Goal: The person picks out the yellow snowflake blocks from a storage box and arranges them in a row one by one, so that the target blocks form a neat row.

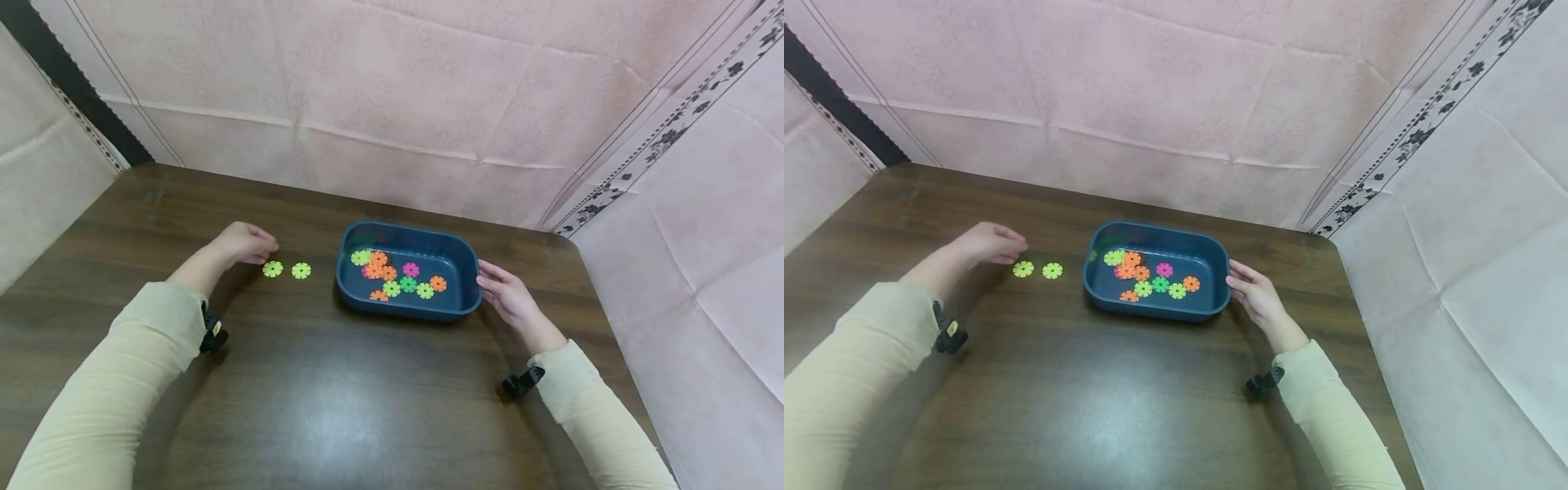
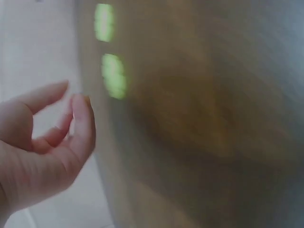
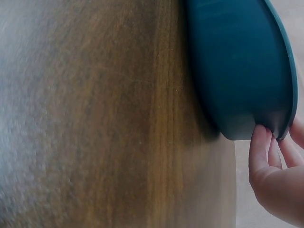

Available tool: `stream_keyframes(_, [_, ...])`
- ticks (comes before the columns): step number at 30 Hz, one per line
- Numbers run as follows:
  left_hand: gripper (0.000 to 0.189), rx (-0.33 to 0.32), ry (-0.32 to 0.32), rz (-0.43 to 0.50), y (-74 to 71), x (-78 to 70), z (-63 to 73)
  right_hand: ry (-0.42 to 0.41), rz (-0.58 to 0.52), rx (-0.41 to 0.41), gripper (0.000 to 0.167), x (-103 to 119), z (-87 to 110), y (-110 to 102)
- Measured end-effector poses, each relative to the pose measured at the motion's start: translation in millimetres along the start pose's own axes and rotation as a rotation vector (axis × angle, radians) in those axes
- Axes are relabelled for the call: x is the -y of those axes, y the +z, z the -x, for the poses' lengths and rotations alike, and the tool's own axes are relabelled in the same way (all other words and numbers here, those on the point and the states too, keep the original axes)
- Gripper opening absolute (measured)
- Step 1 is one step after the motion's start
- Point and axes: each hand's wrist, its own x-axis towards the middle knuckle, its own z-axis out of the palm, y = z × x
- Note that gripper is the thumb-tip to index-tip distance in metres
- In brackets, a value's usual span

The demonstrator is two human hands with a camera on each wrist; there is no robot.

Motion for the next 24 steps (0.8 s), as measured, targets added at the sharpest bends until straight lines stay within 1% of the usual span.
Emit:
stream_keyframes(2, [0.044,0.017,0.033,0.032,4.0,-16.5,-0.6,-0.007,-0.004,0.002,0.059,0,0.3,0])
stream_keyframes(5, [0.045,0.046,0.077,0.074,15.3,-43.8,-2.4,-0.019,-0.016,0.007,0.058,-1,-0.3,0])
stream_keyframes(7, [0.043,0.06,0.101,0.079,25.0,-61.3,-3.5,-0.022,-0.018,0.008,0.057,-2,-1.1,0])
stream_keyframes(10, [0.041,0.095,0.132,0.079,41.2,-82.3,-8.0,-0.025,-0.013,0.003,0.057,-3,-1.9,0])
stream_keyframes(13, [0.04,0.128,0.135,0.066,60.5,-100.1,-12.2,-0.036,-0.013,0.002,0.057,-4,-1.8,0])
stream_keyframes(15, [0.039,0.152,0.124,0.051,74.4,-108.7,-14.7,-0.043,-0.015,0.006,0.057,-4,-1.8,-1])
stream_keyframes(17, [0.038,0.183,0.102,0.029,88.6,-114.4,-18.1,-0.045,-0.02,0.006,0.057,-4,-1.5,-1])
stream_keyframes(21, [0.037,0.238,0.041,-0.049,113.6,-117.8,-26.1,-0.035,-0.015,0.005,0.058,-3,-0.8,0])
stream_keyframes(24, [0.034,0.239,-0.01,-0.141,126.8,-118.3,-29.9,-0.022,-0.008,0.0,0.057,-3,-0.9,0])
